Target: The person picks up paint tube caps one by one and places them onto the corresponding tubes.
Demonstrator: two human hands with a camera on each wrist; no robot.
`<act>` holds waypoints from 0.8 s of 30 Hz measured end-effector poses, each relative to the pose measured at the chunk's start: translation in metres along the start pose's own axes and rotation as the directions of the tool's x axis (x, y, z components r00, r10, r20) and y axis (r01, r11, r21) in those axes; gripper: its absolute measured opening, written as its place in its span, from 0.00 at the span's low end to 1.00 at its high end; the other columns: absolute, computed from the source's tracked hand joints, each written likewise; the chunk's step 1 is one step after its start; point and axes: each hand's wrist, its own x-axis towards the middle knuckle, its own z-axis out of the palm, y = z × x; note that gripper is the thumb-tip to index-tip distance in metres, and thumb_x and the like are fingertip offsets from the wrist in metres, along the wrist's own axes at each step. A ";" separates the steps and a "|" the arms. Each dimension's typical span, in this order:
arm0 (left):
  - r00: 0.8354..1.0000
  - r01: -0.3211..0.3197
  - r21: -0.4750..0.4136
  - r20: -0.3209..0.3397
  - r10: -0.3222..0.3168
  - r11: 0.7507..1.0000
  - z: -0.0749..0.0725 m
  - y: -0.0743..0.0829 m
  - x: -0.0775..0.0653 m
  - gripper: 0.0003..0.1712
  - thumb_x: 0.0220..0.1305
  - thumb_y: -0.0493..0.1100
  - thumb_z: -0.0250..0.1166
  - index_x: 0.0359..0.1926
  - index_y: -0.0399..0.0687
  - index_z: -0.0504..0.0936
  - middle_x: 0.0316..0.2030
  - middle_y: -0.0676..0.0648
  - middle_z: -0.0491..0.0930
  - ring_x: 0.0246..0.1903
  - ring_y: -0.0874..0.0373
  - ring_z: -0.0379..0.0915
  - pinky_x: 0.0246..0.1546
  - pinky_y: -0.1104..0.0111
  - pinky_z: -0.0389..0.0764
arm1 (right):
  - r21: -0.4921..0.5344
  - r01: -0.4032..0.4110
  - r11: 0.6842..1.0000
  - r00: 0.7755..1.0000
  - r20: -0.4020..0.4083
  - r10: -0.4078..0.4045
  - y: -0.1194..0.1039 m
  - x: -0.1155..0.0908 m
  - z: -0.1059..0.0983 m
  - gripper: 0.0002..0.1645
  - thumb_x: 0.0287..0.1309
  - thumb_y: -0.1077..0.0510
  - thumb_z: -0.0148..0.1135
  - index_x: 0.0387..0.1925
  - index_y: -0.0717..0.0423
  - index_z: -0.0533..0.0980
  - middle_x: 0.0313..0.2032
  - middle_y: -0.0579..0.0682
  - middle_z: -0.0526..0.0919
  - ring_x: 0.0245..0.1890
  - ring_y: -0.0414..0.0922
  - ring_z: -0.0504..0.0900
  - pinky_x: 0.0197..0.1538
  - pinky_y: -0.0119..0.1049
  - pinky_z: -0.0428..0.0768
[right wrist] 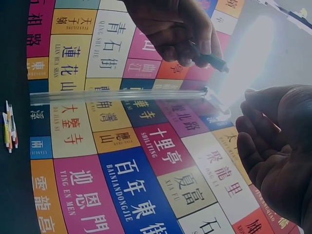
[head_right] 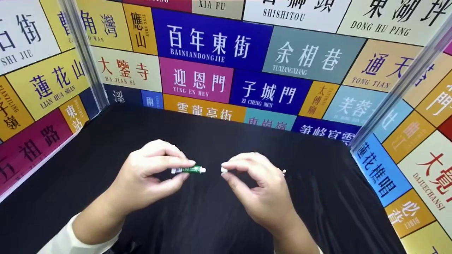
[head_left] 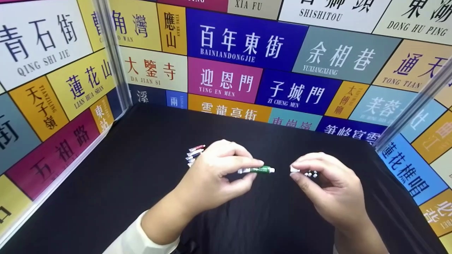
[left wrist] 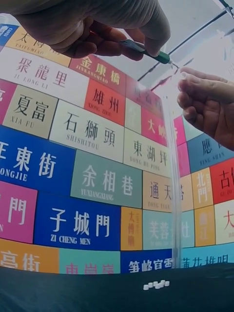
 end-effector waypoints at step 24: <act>0.999 -0.041 0.028 0.000 0.041 0.999 0.005 0.001 -0.001 0.12 0.64 0.41 0.75 0.49 0.57 0.94 0.39 0.56 0.89 0.46 0.60 0.82 0.54 0.67 0.80 | -0.034 0.017 0.999 0.997 0.080 -0.014 0.002 -0.003 0.006 0.22 0.40 0.83 0.77 0.39 0.66 0.88 0.36 0.55 0.89 0.41 0.41 0.86 0.47 0.24 0.84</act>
